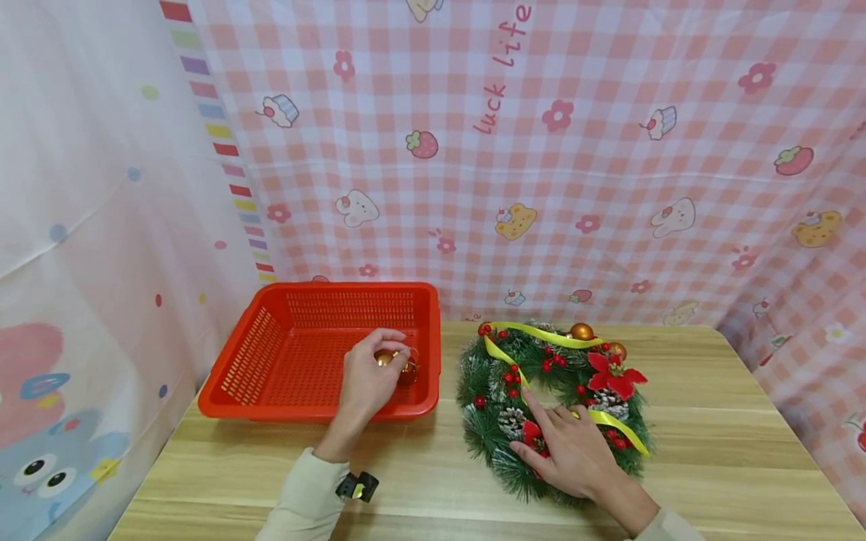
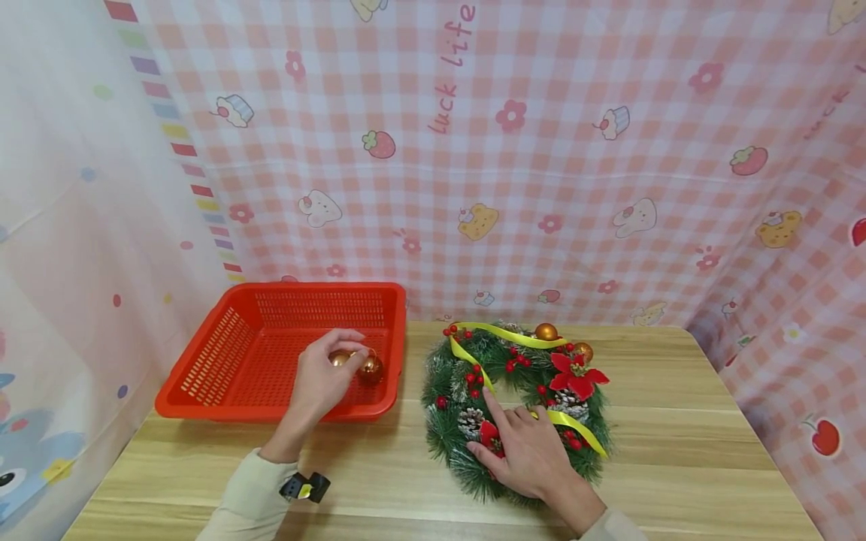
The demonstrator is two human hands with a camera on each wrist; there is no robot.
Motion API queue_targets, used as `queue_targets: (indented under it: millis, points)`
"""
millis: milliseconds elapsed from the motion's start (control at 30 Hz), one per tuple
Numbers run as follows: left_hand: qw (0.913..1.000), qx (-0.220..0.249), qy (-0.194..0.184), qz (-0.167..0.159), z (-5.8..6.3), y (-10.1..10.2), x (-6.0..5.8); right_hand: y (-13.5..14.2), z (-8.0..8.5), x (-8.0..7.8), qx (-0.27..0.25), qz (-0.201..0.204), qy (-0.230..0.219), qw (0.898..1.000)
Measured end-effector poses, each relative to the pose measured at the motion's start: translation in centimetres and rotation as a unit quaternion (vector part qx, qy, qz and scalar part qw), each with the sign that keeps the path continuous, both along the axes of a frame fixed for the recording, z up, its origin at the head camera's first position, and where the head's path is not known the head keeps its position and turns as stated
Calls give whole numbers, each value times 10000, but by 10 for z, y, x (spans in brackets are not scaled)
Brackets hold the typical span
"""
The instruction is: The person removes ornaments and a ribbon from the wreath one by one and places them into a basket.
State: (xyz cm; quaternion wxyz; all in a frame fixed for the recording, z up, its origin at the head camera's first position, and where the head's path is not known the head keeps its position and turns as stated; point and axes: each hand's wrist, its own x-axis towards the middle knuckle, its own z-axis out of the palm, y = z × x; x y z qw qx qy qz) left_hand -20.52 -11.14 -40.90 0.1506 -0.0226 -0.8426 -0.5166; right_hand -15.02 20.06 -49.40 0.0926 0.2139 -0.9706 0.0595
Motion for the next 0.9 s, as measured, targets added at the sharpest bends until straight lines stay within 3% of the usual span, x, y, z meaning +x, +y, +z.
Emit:
queue_targets:
  millis: [367,700,900]
  points:
    - [9997,-183,-129,45,-6,-3,0,0,0,0,8,2,-7,10000]
    - [9968,-524,-483,-349,-11,-5,1,0,0,-1,13,-6,-5,10000]
    - [9924,-927,-482,-649,-14,-2,4,0,0,-1,33,-9,19,10000]
